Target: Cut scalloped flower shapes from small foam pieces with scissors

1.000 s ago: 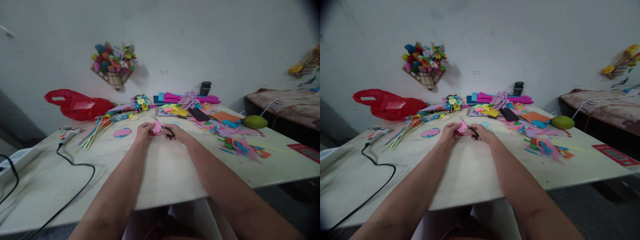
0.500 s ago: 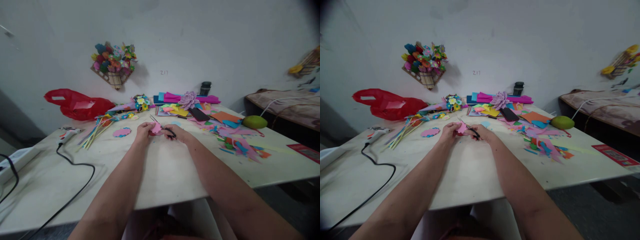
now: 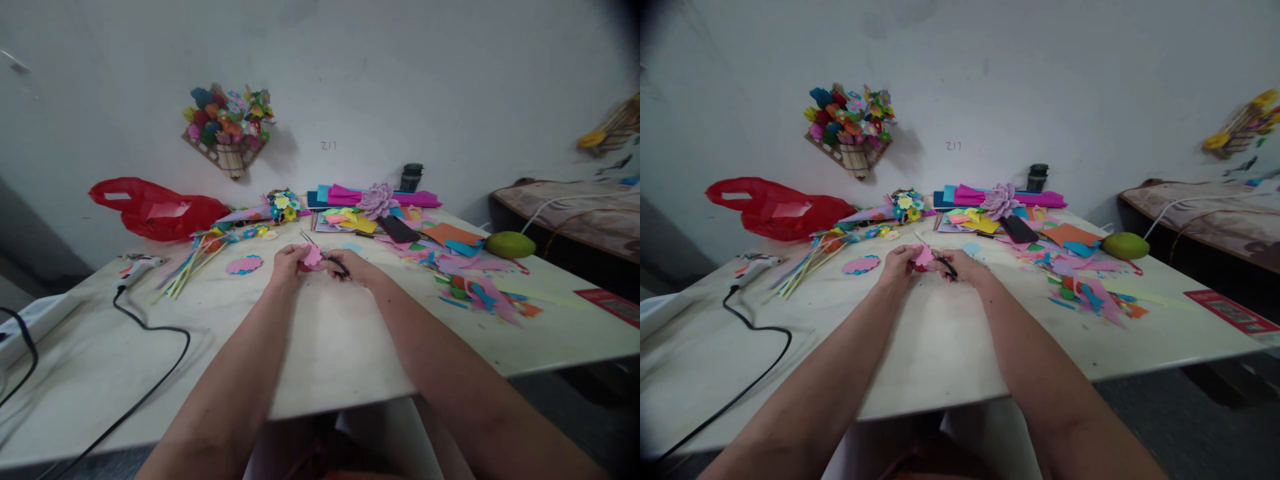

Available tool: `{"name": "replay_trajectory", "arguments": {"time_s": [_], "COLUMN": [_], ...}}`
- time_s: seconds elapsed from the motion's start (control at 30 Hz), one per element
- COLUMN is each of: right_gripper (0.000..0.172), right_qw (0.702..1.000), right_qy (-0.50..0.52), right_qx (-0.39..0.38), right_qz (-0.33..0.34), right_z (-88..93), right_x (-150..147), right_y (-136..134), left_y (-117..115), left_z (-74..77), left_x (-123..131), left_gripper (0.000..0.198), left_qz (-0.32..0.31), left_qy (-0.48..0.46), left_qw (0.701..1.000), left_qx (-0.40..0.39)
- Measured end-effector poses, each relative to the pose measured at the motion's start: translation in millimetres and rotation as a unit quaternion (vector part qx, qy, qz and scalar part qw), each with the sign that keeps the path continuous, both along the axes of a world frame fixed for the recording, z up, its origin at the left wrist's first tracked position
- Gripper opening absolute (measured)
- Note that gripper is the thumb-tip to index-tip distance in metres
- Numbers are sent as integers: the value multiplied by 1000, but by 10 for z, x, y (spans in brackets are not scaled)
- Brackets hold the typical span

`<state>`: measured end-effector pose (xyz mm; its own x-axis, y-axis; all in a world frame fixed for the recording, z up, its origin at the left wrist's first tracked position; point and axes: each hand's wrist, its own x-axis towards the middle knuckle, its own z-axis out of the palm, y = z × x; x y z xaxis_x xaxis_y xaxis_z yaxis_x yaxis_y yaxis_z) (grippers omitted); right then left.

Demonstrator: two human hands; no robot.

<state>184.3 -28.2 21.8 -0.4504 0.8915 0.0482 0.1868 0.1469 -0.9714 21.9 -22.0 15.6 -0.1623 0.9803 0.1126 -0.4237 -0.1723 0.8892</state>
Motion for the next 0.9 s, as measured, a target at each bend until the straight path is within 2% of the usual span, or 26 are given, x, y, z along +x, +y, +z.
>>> {"name": "replay_trajectory", "arguments": {"time_s": [0.9], "right_gripper": [29], "right_qw": [999], "right_qy": [8], "right_qx": [-12], "right_qz": [-36], "right_z": [77], "right_x": [-97], "right_y": [-91], "left_y": [-6], "left_z": [-9], "left_x": [41], "left_gripper": [32], "left_qz": [3], "left_qy": [-21], "left_qw": [1000], "left_qx": [-12]}}
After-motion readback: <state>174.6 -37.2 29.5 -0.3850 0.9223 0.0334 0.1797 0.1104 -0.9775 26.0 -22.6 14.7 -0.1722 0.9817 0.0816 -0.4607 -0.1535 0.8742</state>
